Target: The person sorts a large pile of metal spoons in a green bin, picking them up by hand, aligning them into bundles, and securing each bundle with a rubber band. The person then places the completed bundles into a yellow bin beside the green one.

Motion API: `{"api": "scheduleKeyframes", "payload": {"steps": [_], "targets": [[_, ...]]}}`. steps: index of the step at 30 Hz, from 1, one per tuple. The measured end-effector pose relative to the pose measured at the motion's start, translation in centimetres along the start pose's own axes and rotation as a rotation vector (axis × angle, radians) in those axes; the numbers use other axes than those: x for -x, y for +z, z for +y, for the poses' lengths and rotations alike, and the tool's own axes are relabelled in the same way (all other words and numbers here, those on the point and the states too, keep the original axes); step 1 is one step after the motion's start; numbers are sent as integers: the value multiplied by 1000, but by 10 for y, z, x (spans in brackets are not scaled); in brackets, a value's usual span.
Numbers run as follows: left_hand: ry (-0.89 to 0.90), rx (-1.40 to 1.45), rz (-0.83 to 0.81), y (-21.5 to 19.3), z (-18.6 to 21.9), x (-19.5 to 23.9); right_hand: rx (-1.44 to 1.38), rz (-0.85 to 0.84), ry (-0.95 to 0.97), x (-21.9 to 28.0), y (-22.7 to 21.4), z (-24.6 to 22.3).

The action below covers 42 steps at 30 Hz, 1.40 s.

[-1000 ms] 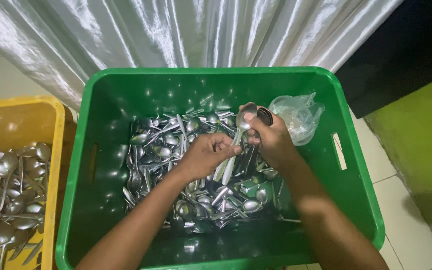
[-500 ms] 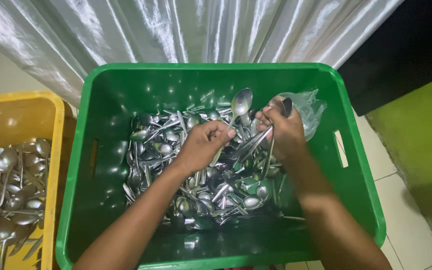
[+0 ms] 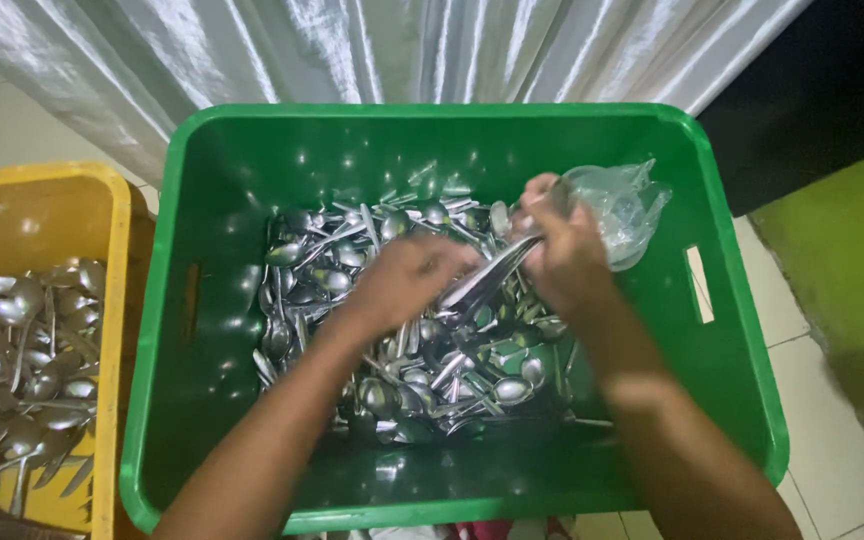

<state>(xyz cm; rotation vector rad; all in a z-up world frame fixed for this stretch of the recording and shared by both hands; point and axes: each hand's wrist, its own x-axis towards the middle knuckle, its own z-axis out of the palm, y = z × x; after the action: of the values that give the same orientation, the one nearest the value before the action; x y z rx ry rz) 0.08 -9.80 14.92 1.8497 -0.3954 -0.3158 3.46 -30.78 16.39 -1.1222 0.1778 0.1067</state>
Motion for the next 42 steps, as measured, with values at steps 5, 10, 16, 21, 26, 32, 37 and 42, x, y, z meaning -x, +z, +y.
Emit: {"api": "scheduleKeyframes", "payload": {"steps": [5, 10, 16, 21, 26, 32, 37, 42], "targets": [[-551, -906, -393, 3, -93, -11, -68, 30, 39, -31, -42, -6], [-477, -1137, -283, 9, -136, -19, 151, 104, -47, -20, -21, -11], [-388, -538, 14, -33, -51, -16, 936, -273, -520, -1, -12, 5], [-314, 366, -1, -24, -31, -12, 1424, -487, -763, 24, 17, 16], [-223, 127, -44, -40, 8, -3, 1173, -609, -617, 25, 24, -2], [-786, -914, -271, -28, -99, 3, 1036, -434, -288, 4, -4, 2], [-714, -1112, -271, 12, -202, -5, 1009, -213, -216, 9, 3, -3], [-727, -964, -253, -35, -173, -11, 1013, -195, -235, 4, 0, 0]]}}
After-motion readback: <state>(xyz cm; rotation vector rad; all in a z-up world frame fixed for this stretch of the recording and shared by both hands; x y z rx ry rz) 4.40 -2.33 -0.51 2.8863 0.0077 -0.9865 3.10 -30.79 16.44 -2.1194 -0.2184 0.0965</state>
